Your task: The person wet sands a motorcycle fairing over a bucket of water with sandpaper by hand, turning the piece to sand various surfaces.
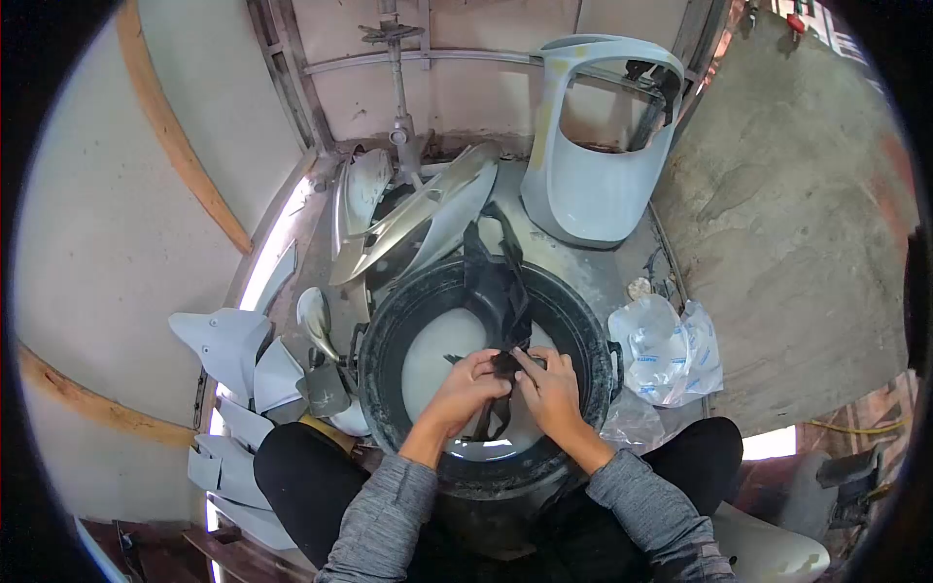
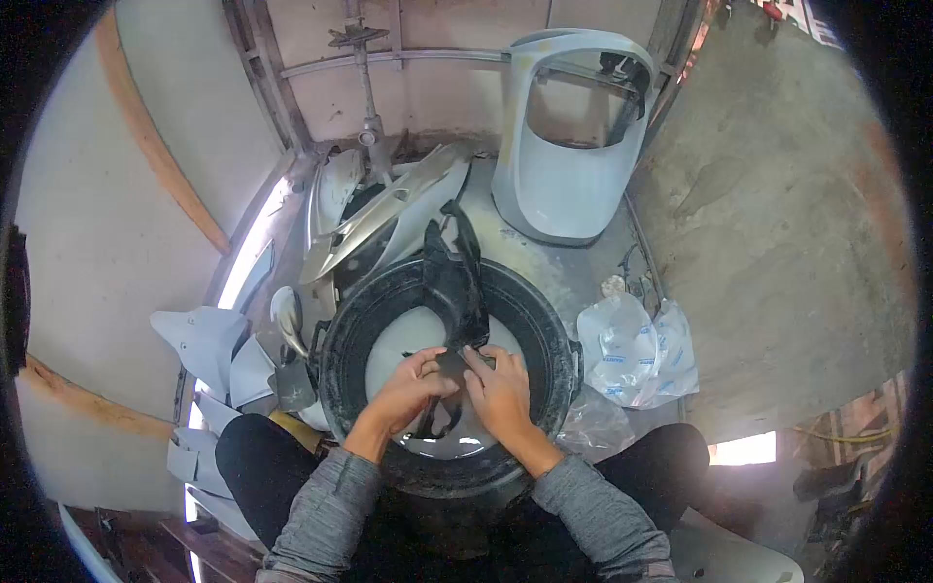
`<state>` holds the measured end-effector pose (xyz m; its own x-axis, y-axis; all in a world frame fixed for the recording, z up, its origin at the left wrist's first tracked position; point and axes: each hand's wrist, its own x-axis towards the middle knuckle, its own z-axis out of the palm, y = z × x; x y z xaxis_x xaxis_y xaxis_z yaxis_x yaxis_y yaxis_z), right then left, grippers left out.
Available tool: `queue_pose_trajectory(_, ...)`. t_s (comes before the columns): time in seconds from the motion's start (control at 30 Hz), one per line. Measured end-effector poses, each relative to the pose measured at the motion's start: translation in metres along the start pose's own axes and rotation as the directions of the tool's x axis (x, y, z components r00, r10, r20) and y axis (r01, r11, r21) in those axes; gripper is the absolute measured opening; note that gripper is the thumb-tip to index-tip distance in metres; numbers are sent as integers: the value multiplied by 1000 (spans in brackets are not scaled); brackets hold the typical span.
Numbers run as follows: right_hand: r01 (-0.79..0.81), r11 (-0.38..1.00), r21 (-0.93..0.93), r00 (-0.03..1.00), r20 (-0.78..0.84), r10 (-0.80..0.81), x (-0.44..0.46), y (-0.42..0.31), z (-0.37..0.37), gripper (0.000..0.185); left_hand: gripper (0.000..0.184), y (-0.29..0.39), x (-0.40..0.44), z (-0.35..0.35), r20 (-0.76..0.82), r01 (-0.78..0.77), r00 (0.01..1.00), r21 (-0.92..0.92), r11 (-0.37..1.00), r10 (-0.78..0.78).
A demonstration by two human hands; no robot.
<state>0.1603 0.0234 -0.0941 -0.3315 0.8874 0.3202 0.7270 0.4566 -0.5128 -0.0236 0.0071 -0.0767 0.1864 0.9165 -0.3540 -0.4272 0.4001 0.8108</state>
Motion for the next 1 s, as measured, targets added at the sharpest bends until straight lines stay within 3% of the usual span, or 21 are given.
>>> queue_pose_trajectory(0.03, -20, 1000, 12, 1000, -2, 20, -1, 4, 7, 39, 60, -10, 1, -2, -4, -2, 1000, 0, 1000, 2)
queue_pose_trajectory(0.1, 15, 998, 54, 1000, 22, -16, -7, 12, 21, 36, 63, -27, 1, -8, 16, -237, 966, 442, 865, 257)
queue_pose_trajectory(0.17, 49, 994, 93, 998, 44, -53, -11, 29, 39, 34, 59, -34, -3, -11, -23, -219, 963, 517, 828, 269)
queue_pose_trajectory(0.2, -218, 956, 195, 966, 181, 183, -12, 44, 50, 31, 56, -32, -9, -10, -57, -196, 954, 620, 760, 293)
queue_pose_trajectory(0.23, -476, 842, 254, 860, 336, 384, -13, 59, 63, 29, 54, -31, -14, -10, -89, -165, 943, 715, 680, 322)
queue_pose_trajectory(0.27, -475, 841, 258, 860, 340, 381, -16, 72, 75, 29, 51, -53, -6, -22, -115, -242, 895, 687, 685, 431)
queue_pose_trajectory(0.33, -795, 297, 529, 587, 546, 598, -27, 97, 99, 25, 51, -73, 3, -39, -147, -223, 893, 675, 703, 425)
queue_pose_trajectory(0.37, -795, 297, 528, 586, 547, 597, -32, 103, 107, 25, 50, -81, 4, -44, -174, -212, 890, 660, 721, 421)
queue_pose_trajectory(0.43, -834, -53, 549, 383, 645, 661, -42, 121, 127, 23, 49, -93, 3, -50, -156, -249, 870, 679, 691, 467)
queue_pose_trajectory(0.5, -824, -84, 560, 357, 629, 690, -50, 141, 150, 26, 48, -103, 5, -54, -187, -114, 929, 678, 726, 320)
queue_pose_trajectory(0.57, -894, 31, 448, 254, 448, 857, -46, 163, 169, 33, 46, -136, 21, -75, -183, -194, 897, 654, 731, 402)
queue_pose_trajectory(0.63, -941, 328, 80, 333, 389, 859, -51, 191, 188, 35, 43, -153, 27, -84, -182, -76, 896, 836, 544, 404)
queue_pose_trajectory(0.7, -969, 110, 219, 174, 297, 939, -42, 177, 189, 32, 41, -167, 39, -95, -201, -59, 883, 850, 524, 424)
queue_pose_trajectory(0.73, -928, 80, 363, 234, 404, 884, -40, 158, 181, 27, 40, -173, 44, -104, -190, -61, 882, 862, 503, 432)
queue_pose_trajectory(0.77, -929, 84, 361, 235, 398, 887, -31, 130, 158, 27, 40, -179, 50, -111, -181, -60, 880, 874, 482, 439)
queue_pose_trajectory(0.83, -858, -97, 505, 338, 696, 634, -14, 87, 119, 22, 41, -182, 55, -115, -210, -3, 901, 873, 487, 381)
queue_pose_trajectory(0.9, -839, -106, 533, 390, 726, 566, -15, 94, 124, 21, 41, -174, 55, -114, -212, 119, 953, 918, 377, 217)
queue_pose_trajectory(0.93, -814, -122, 568, 448, 747, 492, -16, 102, 132, 21, 41, -173, 54, -114, -213, 120, 953, 919, 377, 217)
queue_pose_trajectory(1.0, -821, -61, 568, 453, 711, 538, -25, 115, 136, 19, 39, -170, 54, -111, -195, 56, 940, 898, 437, 280)
